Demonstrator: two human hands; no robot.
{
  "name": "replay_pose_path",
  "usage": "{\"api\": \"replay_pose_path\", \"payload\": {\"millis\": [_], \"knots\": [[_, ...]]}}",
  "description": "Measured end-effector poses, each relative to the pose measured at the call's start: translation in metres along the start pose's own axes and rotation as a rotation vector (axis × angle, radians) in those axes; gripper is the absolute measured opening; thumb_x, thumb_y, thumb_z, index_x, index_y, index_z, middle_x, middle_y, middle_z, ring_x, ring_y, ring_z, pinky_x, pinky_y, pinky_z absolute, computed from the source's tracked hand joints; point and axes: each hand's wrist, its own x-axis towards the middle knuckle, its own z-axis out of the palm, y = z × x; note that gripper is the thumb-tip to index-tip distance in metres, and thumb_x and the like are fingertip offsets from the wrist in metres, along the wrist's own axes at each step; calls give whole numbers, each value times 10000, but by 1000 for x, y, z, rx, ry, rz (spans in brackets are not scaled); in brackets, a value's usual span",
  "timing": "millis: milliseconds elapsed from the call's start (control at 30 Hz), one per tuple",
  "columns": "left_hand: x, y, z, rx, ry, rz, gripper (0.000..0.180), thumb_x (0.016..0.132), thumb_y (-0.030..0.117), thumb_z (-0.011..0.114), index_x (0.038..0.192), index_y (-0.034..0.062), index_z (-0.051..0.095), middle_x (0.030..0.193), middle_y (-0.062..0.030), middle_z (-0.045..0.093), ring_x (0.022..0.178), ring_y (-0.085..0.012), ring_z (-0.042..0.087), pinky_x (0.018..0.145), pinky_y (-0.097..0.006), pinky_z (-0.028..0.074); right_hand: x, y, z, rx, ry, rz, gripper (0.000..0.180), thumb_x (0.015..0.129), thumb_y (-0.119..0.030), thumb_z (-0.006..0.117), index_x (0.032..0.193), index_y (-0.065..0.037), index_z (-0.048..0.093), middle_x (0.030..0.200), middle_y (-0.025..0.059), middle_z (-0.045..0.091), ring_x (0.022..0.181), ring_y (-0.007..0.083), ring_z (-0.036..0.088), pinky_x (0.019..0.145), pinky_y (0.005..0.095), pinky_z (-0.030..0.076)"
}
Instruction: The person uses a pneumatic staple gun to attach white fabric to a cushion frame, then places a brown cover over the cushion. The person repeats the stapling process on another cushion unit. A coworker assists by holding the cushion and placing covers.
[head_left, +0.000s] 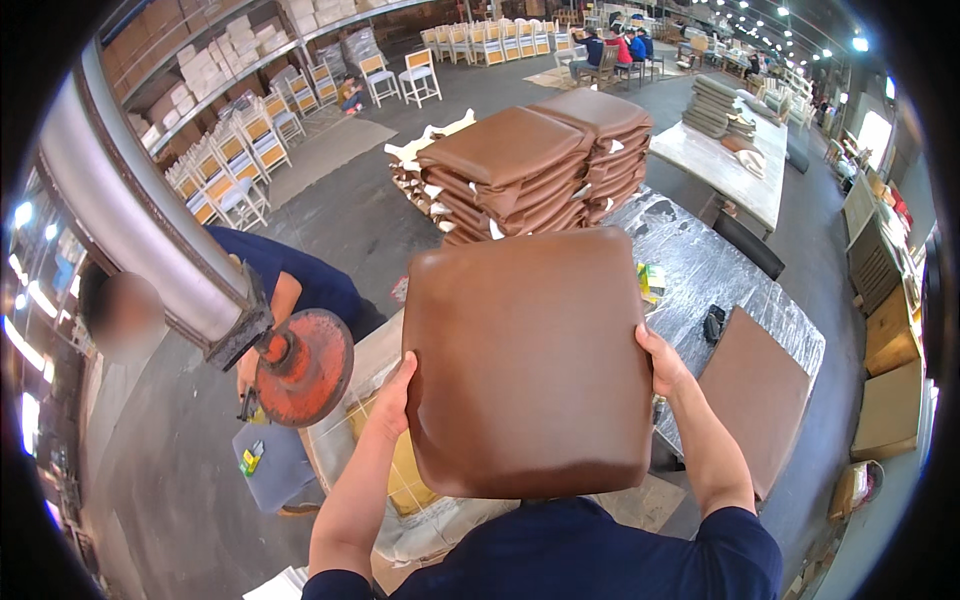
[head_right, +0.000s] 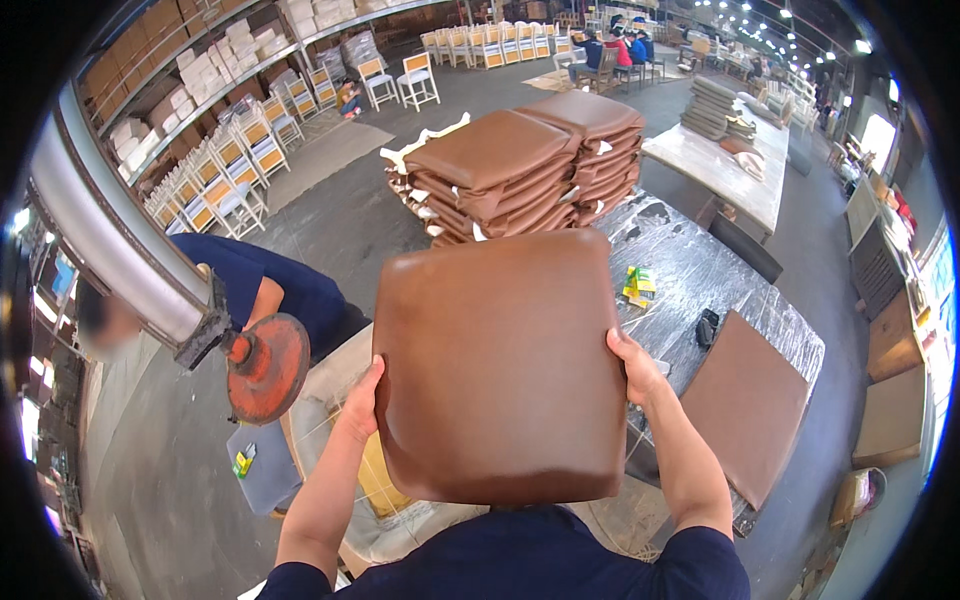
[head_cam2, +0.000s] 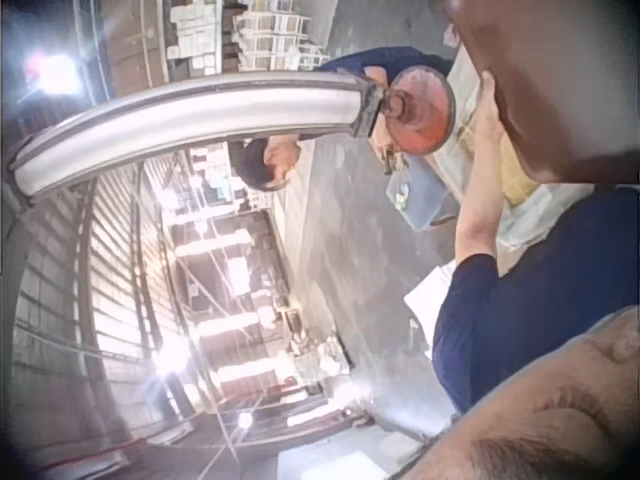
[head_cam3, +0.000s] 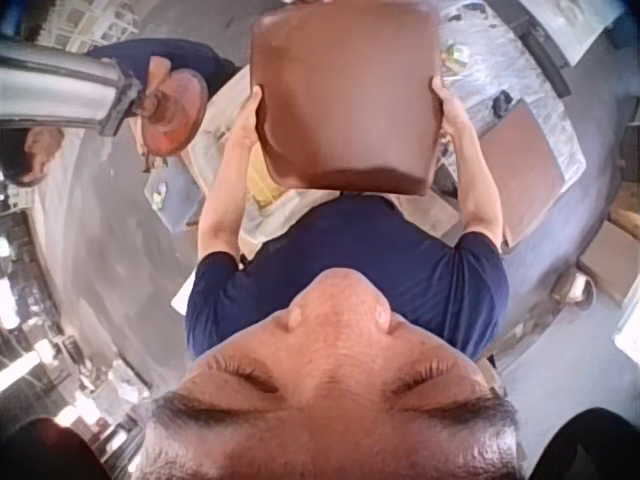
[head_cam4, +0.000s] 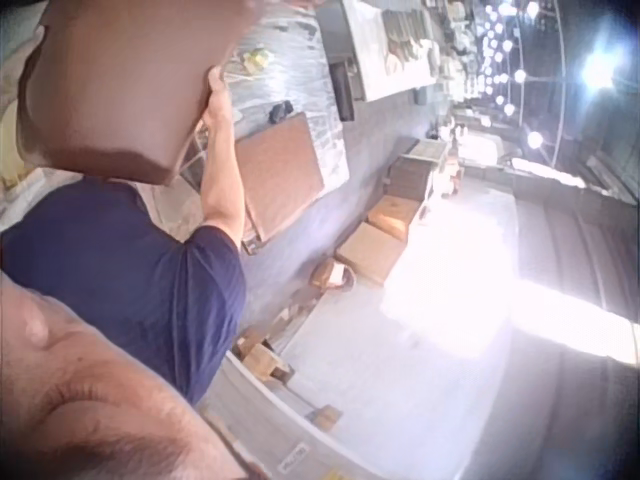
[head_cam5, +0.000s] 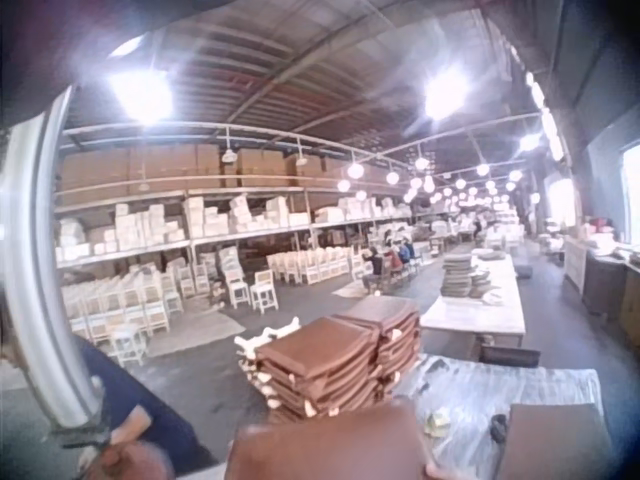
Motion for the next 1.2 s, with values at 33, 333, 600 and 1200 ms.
{"api": "replay_pose_path", "payload": {"millis": [33,333,600,1200], "knots": [[-5,-8,-7,-27,77,-26,651,1173,526,574,1610,43,558,1584,-111,649,1426,-273,630,1216,-458,505,6,3,4,-5,27,43,744,1134,-571,617,1654,-53,496,1579,116,635,1415,265,626,1198,484,521],[-28,-57,-38,36,461,0,659,1203,548,482,1575,14,590,1551,-127,678,1376,-270,664,1191,-453,530,49,38,20,-95,124,222,735,1197,-631,398,1626,-54,550,1640,122,604,1458,275,606,1236,486,483],[-34,-78,-39,154,408,49,593,1123,468,703,1457,-15,626,1336,-117,742,1171,-218,725,1031,-417,590,64,82,-2,-176,106,243,681,1209,-559,439,1666,-59,505,1686,105,567,1529,267,537,1291,468,415],[94,-16,-3,1242,635,-68,1343,840,652,888,1816,123,132,1775,-322,325,1647,-472,350,1326,-564,343,51,102,25,-375,125,-48,699,1093,-198,738,1679,34,436,1604,184,602,1464,261,583,1234,395,456]]}}
